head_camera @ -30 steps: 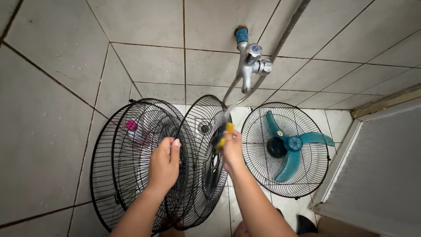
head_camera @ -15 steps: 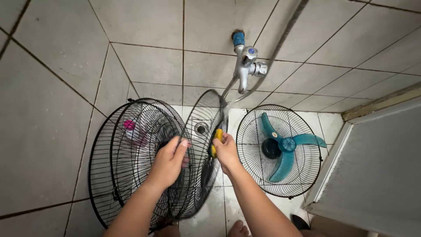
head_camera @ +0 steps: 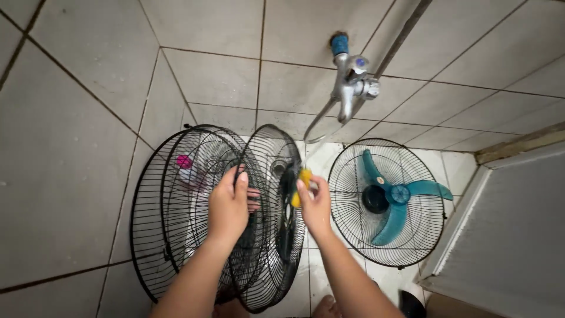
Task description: The person washes electric fan parts under running water from a tap, scrubbing the grilles and the fan blades with a sponge.
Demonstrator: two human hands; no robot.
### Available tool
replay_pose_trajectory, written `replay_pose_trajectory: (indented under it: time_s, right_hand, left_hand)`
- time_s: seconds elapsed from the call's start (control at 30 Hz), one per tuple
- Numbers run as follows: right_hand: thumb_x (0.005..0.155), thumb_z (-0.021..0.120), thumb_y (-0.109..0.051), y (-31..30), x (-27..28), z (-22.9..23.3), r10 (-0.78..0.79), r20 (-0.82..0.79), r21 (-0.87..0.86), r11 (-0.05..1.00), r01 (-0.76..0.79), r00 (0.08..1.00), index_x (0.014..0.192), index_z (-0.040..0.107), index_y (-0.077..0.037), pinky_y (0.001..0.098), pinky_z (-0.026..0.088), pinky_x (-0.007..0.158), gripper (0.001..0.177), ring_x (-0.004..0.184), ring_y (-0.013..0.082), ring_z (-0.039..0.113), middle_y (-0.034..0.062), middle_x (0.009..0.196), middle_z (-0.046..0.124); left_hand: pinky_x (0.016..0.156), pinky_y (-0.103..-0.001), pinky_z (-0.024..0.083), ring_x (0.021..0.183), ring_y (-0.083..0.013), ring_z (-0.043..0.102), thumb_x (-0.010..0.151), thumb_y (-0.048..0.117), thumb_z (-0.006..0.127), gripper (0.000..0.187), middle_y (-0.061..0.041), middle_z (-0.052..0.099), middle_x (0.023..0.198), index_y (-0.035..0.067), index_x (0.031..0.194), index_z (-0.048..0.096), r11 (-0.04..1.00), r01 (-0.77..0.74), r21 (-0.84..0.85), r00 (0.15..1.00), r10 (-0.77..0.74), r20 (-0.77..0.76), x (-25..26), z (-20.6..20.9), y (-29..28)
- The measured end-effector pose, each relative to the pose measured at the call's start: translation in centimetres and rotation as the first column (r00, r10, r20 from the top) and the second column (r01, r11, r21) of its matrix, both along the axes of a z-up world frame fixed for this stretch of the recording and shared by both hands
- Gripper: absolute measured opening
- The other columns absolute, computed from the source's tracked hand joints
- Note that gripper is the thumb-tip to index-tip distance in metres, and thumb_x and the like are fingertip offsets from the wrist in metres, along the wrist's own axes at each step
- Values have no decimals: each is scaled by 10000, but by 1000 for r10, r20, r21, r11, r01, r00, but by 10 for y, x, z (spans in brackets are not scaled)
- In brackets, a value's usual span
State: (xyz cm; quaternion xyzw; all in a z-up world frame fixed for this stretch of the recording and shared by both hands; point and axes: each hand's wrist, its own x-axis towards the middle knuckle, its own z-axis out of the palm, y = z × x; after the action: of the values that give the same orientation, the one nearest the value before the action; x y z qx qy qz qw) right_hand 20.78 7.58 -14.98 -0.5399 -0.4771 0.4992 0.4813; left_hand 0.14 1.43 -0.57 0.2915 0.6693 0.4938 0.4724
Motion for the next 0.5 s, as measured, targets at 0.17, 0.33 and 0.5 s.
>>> replay_pose_trajectory:
  time_s: [0.17, 0.33, 0.5]
  right_hand:
    - [871, 802, -90, 44, 14, -104, -60, 287, 254, 967, -15, 956, 1035, 667, -5, 287, 548, 801, 229, 872, 162, 655, 84, 970, 668]
    - [864, 747, -98, 34, 39, -122, -180, 288, -219, 944, 247, 941, 1111, 660, -41, 289, 553, 717, 268, 826, 154, 648, 31, 1013, 674]
    - [940, 728, -133, 46, -8, -84, -67, 13, -39, 997, 68, 998, 1176, 682, -42, 239, 499, 724, 257, 832, 99, 592, 44, 965, 660]
  left_hand:
    - [562, -283, 611, 642, -140, 714, 1037, 271, 465, 436, -94, 735, 785, 67, 1411, 560, 999, 18, 45, 1000, -19, 15, 7, -3, 1]
    - [576, -285, 629, 655, -127, 733, 1036, 274, 481, 434, -102, 737, 775, 63, 1402, 582, 996, 79, 35, 997, -80, 10, 12, -3, 6]
    - [566, -300, 621, 620, -148, 702, 1040, 284, 428, 463, -106, 730, 787, 84, 1446, 525, 1000, -8, -1, 997, 8, 76, 5, -8, 17]
